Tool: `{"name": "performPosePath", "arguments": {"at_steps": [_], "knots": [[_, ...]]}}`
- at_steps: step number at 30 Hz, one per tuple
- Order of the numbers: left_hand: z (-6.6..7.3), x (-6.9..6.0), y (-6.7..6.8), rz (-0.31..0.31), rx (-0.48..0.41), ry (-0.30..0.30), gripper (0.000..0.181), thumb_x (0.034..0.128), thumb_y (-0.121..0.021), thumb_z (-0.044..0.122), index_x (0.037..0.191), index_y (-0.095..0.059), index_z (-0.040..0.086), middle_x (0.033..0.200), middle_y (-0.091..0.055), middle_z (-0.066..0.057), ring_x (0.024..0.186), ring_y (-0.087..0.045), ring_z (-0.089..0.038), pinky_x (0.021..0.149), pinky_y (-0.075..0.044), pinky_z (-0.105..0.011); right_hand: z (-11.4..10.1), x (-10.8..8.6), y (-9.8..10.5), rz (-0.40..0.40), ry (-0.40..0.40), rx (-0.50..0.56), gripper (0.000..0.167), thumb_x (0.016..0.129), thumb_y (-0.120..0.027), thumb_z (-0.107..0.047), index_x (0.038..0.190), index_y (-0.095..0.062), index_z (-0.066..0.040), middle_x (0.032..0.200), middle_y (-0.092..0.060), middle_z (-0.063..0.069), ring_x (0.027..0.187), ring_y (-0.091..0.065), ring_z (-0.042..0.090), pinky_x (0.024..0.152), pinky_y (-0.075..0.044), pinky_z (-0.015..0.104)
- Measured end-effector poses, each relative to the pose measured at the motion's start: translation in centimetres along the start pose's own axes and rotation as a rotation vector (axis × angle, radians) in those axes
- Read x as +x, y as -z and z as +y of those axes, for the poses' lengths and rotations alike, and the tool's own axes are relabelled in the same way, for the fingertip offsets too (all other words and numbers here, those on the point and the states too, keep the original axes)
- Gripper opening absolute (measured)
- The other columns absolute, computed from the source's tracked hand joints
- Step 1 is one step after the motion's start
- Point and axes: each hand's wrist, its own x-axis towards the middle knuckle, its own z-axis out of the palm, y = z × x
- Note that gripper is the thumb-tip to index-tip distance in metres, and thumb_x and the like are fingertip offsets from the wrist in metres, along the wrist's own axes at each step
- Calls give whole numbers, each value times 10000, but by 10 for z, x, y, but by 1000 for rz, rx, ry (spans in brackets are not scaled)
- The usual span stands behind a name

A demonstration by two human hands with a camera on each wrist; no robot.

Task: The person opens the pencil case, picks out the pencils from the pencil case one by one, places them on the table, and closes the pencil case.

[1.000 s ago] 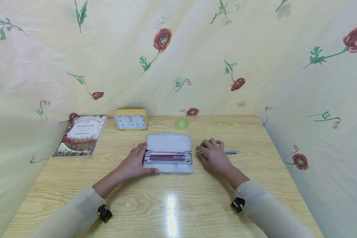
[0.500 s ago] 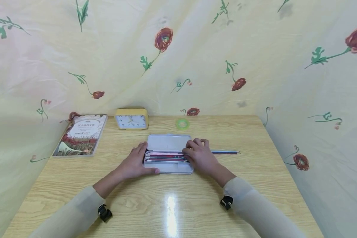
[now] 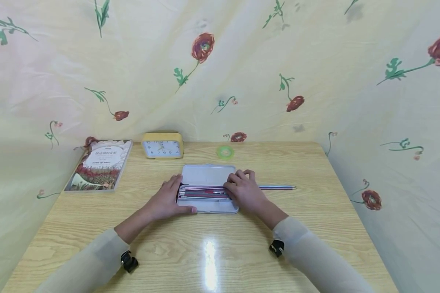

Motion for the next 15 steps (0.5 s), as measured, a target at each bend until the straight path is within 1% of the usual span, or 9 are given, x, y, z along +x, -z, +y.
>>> {"name": "performPosePath", "arguments": {"at_steps": [3,11,15], "knots": [[1,-1,1,-3,3,1,1440,779,-876,778,1761,-160,5,1838,-214,-224,1733,-172,-402,1432,-133,-558,0,1,-2,9,4,-9,136,929,-908,-171,1045,-840,-148,995,-723,-11,975,-613,246,954,-547,616],[-1,0,0,-3,3,4,1432,789,-871,776,1758,-160,-4,1837,-213,-231,1729,-183,-409,1431,-138,-560,-2,5,-3,-16,-1,-27,125,951,-893,-177,1062,-842,-148,993,-721,-14,964,-616,242,977,-546,610],[-1,0,0,-2,1,3,1430,792,-871,772,1757,-160,-9,1835,-215,-236,1729,-182,-413,1431,-138,-563,-2,6,-4,-4,8,-35,132,939,-900,-178,1052,-838,-149,984,-722,-15,955,-622,243,969,-544,605]]}}
